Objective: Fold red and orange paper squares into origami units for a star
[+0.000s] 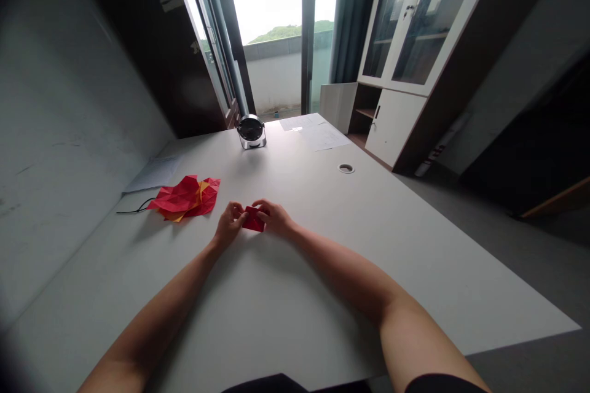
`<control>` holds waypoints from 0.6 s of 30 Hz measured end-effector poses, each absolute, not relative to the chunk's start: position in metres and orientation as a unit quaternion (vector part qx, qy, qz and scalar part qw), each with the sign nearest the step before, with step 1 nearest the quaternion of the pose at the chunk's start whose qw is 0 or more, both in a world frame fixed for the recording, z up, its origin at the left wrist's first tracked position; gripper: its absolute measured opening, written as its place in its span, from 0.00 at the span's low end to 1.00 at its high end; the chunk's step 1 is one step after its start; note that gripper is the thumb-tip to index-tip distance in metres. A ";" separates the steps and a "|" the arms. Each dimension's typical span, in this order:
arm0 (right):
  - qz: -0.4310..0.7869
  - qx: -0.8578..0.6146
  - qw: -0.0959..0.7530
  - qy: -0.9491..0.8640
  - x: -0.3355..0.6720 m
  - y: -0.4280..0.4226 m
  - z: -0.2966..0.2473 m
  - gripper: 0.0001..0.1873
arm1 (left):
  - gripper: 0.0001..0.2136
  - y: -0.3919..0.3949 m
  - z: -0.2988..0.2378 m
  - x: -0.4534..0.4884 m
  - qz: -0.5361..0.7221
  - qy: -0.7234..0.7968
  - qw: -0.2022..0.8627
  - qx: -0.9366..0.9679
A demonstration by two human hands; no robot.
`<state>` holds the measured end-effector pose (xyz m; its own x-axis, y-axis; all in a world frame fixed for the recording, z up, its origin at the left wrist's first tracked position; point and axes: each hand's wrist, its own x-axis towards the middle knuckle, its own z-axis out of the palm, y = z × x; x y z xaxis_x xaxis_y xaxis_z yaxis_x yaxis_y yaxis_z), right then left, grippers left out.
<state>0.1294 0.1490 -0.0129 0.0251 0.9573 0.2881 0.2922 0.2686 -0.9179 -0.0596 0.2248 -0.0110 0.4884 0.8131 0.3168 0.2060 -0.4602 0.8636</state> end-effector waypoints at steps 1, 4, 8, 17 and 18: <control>0.323 -0.509 0.507 -0.616 0.130 0.149 -0.014 0.15 | 0.12 0.225 -0.011 -0.059 0.380 0.328 0.412 0.761; 0.304 -0.518 0.522 -0.605 0.130 0.151 -0.016 0.15 | 0.13 0.224 -0.011 -0.059 0.361 0.313 0.445 0.758; 0.287 -0.527 0.537 -0.593 0.131 0.153 -0.018 0.14 | 0.13 0.224 -0.013 -0.059 0.324 0.309 0.445 0.776; 0.271 -0.558 0.515 -0.591 0.133 0.152 -0.017 0.12 | 0.11 0.221 -0.007 -0.060 0.342 0.307 0.418 0.784; 0.270 -0.563 0.508 -0.594 0.133 0.152 -0.016 0.12 | 0.11 0.221 -0.006 -0.060 0.346 0.306 0.415 0.784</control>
